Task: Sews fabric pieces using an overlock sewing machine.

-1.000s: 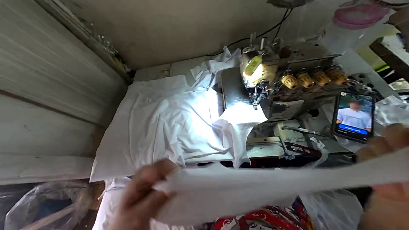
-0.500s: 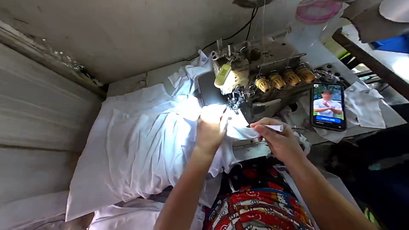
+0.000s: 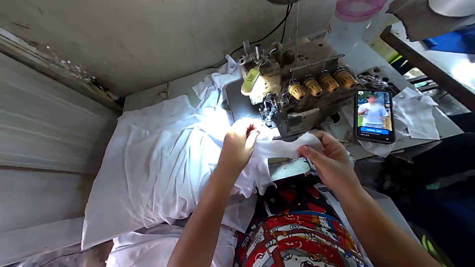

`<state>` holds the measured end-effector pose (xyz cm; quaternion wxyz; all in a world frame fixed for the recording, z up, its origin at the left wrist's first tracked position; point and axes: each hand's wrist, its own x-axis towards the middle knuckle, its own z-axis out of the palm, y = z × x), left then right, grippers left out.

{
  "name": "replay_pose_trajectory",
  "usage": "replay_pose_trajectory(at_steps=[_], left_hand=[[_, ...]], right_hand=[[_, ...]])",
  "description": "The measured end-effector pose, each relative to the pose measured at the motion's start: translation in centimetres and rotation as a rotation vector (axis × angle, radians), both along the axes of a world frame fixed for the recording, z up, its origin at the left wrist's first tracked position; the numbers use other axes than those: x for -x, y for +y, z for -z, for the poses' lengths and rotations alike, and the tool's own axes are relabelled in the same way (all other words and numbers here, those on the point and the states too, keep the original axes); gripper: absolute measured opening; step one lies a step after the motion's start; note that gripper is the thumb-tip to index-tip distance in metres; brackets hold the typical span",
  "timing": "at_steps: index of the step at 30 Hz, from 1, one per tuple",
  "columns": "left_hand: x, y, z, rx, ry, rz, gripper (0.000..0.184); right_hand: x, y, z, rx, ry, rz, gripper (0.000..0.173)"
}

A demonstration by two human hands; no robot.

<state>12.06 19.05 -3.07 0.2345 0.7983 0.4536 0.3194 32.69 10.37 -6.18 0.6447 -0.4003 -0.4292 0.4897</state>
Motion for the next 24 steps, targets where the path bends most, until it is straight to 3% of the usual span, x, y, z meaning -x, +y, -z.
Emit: replay_pose_trajectory(at_steps=[2, 4, 7, 10, 12, 17, 21, 24], left_hand=[[0.6, 0.0, -0.9, 0.009, 0.039, 0.006, 0.013], [0.9, -0.5, -1.4, 0.083, -0.014, 0.003, 0.013], [0.9, -2.3, -2.3, 0.378, -0.258, 0.057, 0.006], [1.2, -4.5, -2.1, 0.490, -0.422, 0.111, 0.002], [1.5, -5.2, -1.3, 0.484, -0.450, 0.143, 0.011], [1.9, -5.9, 0.4, 0.487, -0.504, 0.277, 0.037], [2.1, -6.1, 0.2, 0.384, -0.454, 0.159, 0.013], [2.3, -6.0, 0.5, 0.353, -0.472, 0.089, 0.009]], right_hand=[[1.0, -1.2, -0.5, -0.124, -0.117, -0.107, 0.007], [2.3, -1.9, -0.5, -0.307, -0.267, -0.275, 0.018], [3.6, -1.4, -0.6, -0.473, -0.290, -0.375, 0.019], [4.2, 0.0, -0.1, -0.296, -0.255, -0.148, 0.010], [4.3, 0.9, 0.7, -0.159, -0.191, -0.084, 0.010], [4.2, 0.9, 0.9, 0.122, -0.109, -0.274, 0.034], [4.2, 0.9, 1.4, 0.134, -0.022, -0.301, 0.006], [4.6, 0.7, 1.3, 0.129, 0.010, -0.210, 0.007]])
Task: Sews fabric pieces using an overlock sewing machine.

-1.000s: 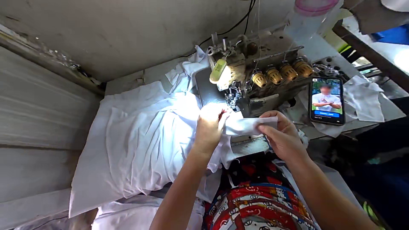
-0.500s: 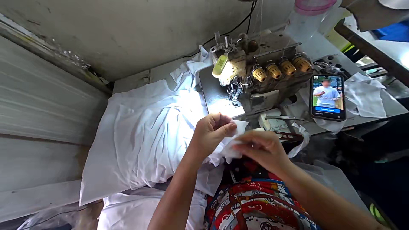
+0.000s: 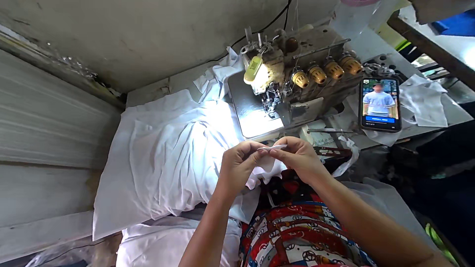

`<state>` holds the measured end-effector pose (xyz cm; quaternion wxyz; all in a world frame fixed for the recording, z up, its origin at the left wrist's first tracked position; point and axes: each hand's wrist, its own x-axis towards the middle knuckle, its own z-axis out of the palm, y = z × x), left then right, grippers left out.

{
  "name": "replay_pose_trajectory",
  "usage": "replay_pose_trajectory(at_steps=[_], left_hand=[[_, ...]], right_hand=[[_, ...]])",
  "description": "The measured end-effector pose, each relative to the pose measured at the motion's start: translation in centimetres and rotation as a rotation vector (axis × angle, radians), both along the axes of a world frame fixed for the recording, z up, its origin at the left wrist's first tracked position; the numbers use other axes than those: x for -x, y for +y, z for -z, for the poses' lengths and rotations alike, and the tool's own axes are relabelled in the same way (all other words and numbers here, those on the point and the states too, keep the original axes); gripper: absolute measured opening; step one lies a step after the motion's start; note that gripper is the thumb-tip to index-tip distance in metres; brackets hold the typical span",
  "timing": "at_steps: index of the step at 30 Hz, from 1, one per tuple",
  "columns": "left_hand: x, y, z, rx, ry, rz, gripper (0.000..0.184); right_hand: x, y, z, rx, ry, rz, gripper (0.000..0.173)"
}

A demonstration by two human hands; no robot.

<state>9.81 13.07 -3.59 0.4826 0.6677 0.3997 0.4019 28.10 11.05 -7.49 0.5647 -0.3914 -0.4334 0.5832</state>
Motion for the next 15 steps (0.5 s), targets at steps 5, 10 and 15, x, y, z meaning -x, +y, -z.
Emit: replay_pose_trajectory(at_steps=[5, 10, 15], left_hand=[[-0.21, 0.12, 0.33, 0.040, -0.083, -0.097, 0.008], [-0.01, 0.23, 0.41, 0.083, -0.099, -0.117, 0.006], [-0.23, 0.21, 0.62, 0.075, -0.135, -0.125, 0.007]], right_hand=[[0.08, -0.16, -0.43, -0.028, -0.081, 0.028, 0.003], [-0.24, -0.15, -0.11, -0.090, -0.103, 0.032, 0.004], [-0.46, 0.00, 0.41, -0.192, -0.181, 0.100, 0.006]])
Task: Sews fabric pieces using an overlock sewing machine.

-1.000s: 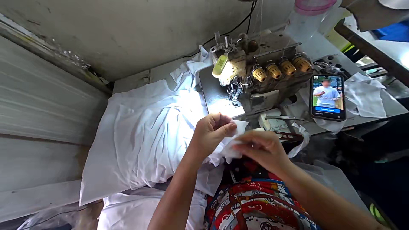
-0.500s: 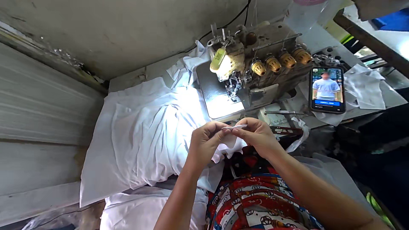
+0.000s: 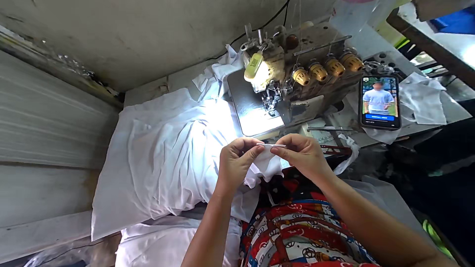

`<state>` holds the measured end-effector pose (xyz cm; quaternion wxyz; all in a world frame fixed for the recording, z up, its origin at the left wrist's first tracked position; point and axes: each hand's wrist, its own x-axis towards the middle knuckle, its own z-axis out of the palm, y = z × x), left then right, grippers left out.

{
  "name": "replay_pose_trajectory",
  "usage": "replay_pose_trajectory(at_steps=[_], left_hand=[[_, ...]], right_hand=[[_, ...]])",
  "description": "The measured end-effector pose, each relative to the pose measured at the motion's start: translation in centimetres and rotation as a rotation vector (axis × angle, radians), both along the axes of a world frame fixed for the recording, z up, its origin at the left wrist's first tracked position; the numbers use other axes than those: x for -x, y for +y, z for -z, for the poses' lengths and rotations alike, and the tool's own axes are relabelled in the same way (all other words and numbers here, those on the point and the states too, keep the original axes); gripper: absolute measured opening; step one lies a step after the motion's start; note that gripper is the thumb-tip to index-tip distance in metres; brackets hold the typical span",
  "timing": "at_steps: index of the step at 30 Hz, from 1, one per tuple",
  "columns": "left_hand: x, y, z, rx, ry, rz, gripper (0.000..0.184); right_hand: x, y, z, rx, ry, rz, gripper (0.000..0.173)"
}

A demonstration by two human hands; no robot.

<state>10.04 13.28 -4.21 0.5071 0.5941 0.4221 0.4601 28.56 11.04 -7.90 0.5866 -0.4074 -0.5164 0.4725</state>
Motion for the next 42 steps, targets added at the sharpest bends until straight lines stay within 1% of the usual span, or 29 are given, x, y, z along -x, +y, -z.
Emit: replay_pose_trajectory(at_steps=[5, 12, 16, 19, 21, 23, 26, 28, 29, 31, 32, 34, 37, 40, 42], left_hand=[[-0.1, 0.0, 0.4, 0.013, -0.021, -0.010, 0.007], [-0.1, -0.1, 0.9, 0.020, 0.005, -0.006, 0.006], [0.3, -0.3, 1.3, -0.023, 0.053, -0.036, 0.005], [0.9, -0.8, 0.3, -0.060, 0.142, -0.070, 0.008], [1.2, -1.1, -1.2, -0.087, 0.142, -0.082, 0.007], [1.3, -1.1, -2.4, -0.213, 0.161, -0.112, 0.008], [0.2, 0.3, -2.8, -0.572, 0.404, -0.242, 0.012], [-1.4, 2.1, -1.9, -0.717, 0.569, -0.269, 0.011], [-2.3, 3.2, -1.1, -0.736, 0.612, -0.242, 0.011], [-4.0, 4.9, 0.9, -0.709, 0.634, -0.159, 0.012], [-4.8, 5.3, 1.9, -0.689, 0.645, -0.145, 0.011], [-5.9, 5.4, 3.1, -0.656, 0.660, -0.181, 0.010], [-6.1, 4.7, 3.3, -0.648, 0.711, -0.209, 0.010], [-6.0, 3.0, 2.7, -0.626, 0.854, -0.204, 0.019], [-6.2, 2.3, 2.8, -0.625, 0.890, -0.226, 0.023]], right_hand=[[-0.3, -0.1, -0.2, -0.038, -0.053, 0.015, 0.008], [-0.4, 0.0, 0.2, -0.077, -0.093, 0.016, 0.010], [-0.4, 0.1, 0.0, -0.086, -0.092, -0.048, 0.010], [0.1, 0.3, -0.8, -0.115, -0.106, -0.107, 0.013], [0.8, 0.5, -1.7, -0.174, -0.119, -0.139, 0.017], [1.4, 0.7, -2.7, -0.236, -0.110, -0.159, 0.018], [1.6, 1.5, -3.3, -0.216, -0.032, -0.136, 0.012], [1.1, 2.2, -2.7, -0.094, 0.013, -0.076, 0.010], [0.7, 2.4, -2.1, -0.024, 0.011, -0.031, 0.011], [-0.3, 2.6, -1.0, 0.081, -0.032, 0.052, 0.011], [-0.9, 2.5, -0.5, 0.112, -0.051, 0.081, 0.011], [-1.6, 2.4, 0.3, 0.148, -0.068, 0.111, 0.011], [-1.9, 2.1, 0.8, 0.129, -0.083, 0.108, 0.010], [-2.0, 2.1, 1.1, 0.052, -0.152, 0.087, 0.013], [-2.2, 2.5, 1.4, -0.010, -0.199, 0.091, 0.017]])
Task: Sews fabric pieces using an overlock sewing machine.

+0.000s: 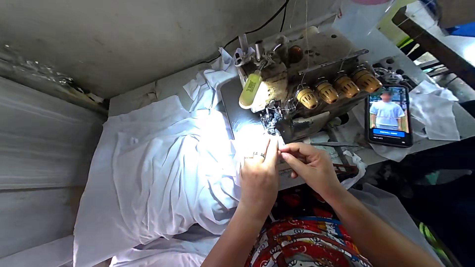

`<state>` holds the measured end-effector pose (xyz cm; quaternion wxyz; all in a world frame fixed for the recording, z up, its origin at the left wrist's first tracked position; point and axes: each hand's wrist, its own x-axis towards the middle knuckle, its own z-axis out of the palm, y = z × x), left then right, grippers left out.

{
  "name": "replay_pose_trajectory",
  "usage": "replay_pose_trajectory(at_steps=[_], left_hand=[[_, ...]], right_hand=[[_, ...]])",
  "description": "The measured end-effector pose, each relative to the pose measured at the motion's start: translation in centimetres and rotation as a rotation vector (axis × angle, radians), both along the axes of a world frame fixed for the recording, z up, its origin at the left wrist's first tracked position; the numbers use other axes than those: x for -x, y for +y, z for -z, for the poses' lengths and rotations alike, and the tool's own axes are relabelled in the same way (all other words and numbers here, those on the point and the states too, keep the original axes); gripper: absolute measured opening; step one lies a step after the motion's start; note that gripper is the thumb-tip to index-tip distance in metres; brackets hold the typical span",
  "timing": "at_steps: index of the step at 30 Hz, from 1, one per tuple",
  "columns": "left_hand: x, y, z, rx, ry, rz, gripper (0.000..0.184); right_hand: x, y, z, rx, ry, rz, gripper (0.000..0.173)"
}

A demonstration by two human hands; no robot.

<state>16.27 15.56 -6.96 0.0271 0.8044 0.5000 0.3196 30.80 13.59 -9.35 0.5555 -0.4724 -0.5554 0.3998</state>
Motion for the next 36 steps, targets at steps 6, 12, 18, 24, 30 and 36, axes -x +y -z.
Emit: replay_pose_trajectory(at_steps=[6, 12, 18, 24, 30, 36], left_hand=[[0.5, 1.4, 0.4, -0.003, -0.071, 0.047, 0.018], [2.1, 3.0, 0.0, 0.078, -0.079, 0.133, 0.019], [2.8, 4.5, 0.1, 0.038, -0.128, 0.192, 0.017], [2.9, 7.2, -1.1, 0.120, -0.133, 0.222, 0.014], [3.9, 7.7, -1.3, 0.130, -0.005, 0.035, 0.022], [6.7, 2.0, -3.5, 0.234, 0.037, -0.082, 0.016]], right_hand=[[-0.4, 1.0, 0.4, -0.105, -0.289, 0.041, 0.028], [-0.4, 0.3, 1.0, -0.081, -0.443, -0.003, 0.037], [-0.3, 0.1, 0.9, -0.104, -0.569, -0.056, 0.043], [-0.6, -0.1, 0.4, -0.035, -0.550, -0.137, 0.047], [-0.9, -0.5, -0.3, -0.067, -0.423, -0.179, 0.037], [0.1, 0.0, -0.3, -0.367, -0.400, -0.185, 0.028]])
